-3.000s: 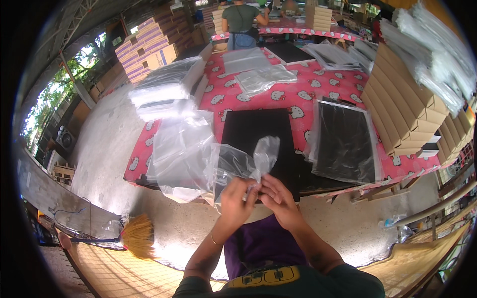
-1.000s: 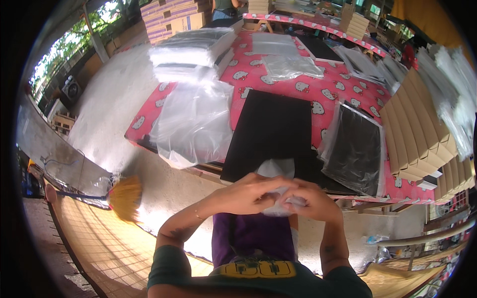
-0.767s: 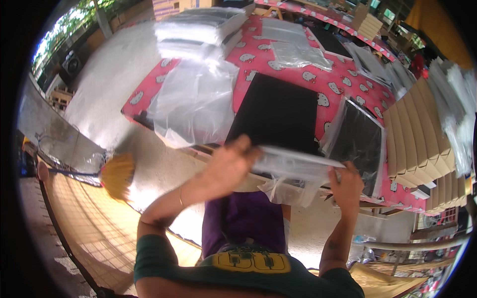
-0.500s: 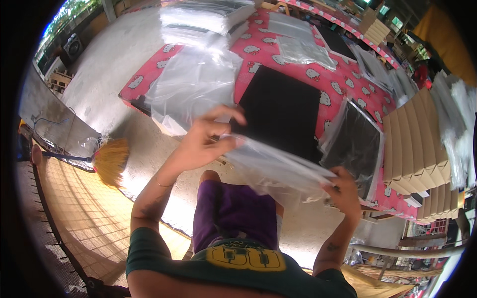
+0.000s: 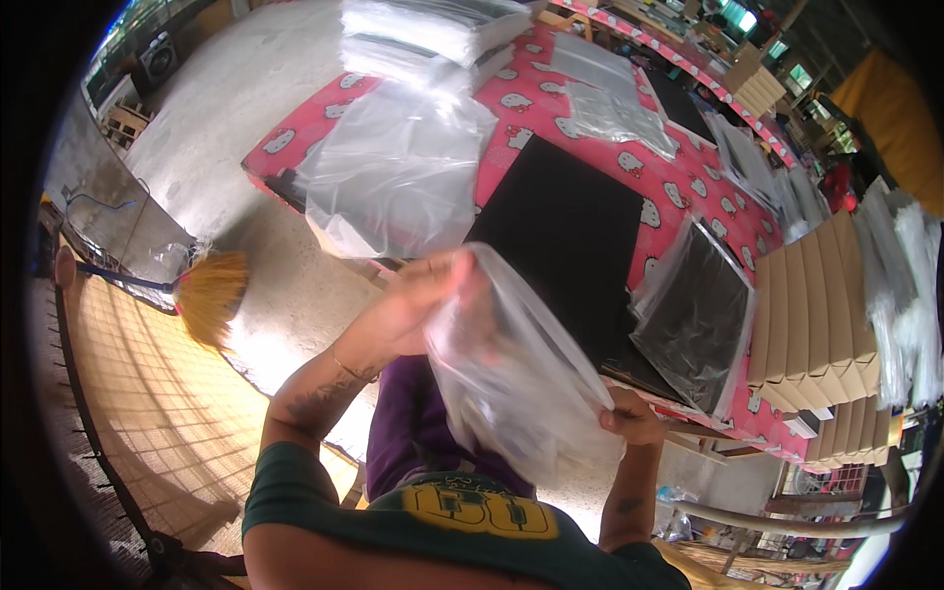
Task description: The person places black rectangular folders into individual clear plastic bags by hand and stacks them on a workspace table.
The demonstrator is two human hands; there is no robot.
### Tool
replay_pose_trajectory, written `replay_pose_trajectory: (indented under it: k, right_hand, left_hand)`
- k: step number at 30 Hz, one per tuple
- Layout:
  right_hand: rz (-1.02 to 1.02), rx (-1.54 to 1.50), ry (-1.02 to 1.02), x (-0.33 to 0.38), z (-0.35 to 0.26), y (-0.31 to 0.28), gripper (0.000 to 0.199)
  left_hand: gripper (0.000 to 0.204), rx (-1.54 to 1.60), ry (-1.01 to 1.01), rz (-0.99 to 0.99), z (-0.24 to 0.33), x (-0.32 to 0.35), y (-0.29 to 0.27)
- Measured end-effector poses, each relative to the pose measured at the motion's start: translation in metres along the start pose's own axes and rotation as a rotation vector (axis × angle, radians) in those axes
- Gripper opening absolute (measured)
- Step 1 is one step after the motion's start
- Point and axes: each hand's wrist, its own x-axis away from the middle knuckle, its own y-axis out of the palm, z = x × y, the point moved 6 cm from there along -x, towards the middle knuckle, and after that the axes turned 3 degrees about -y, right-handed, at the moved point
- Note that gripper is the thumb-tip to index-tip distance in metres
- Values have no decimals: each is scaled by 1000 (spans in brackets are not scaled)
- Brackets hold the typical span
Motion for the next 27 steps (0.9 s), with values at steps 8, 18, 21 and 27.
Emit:
replay_pose_trajectory:
  k: [8,18,21,27]
  right_hand:
    - [53,-950,50,-2,2,3,48]
    - [231,-1036,43,-2,11,1,36]
    - [-293,-218,450,10,33,39,34]
    - [607,-882,331,41,50,18,49]
  left_hand:
    - [28,-942,-425,-308,-48,11,-25]
    - [33,-1017,-783,-252,-62,41,-46]
    - [30,-321,-216,165,-26,48,-69]
    - [25,-667,-660,-59,-50,69,-76]
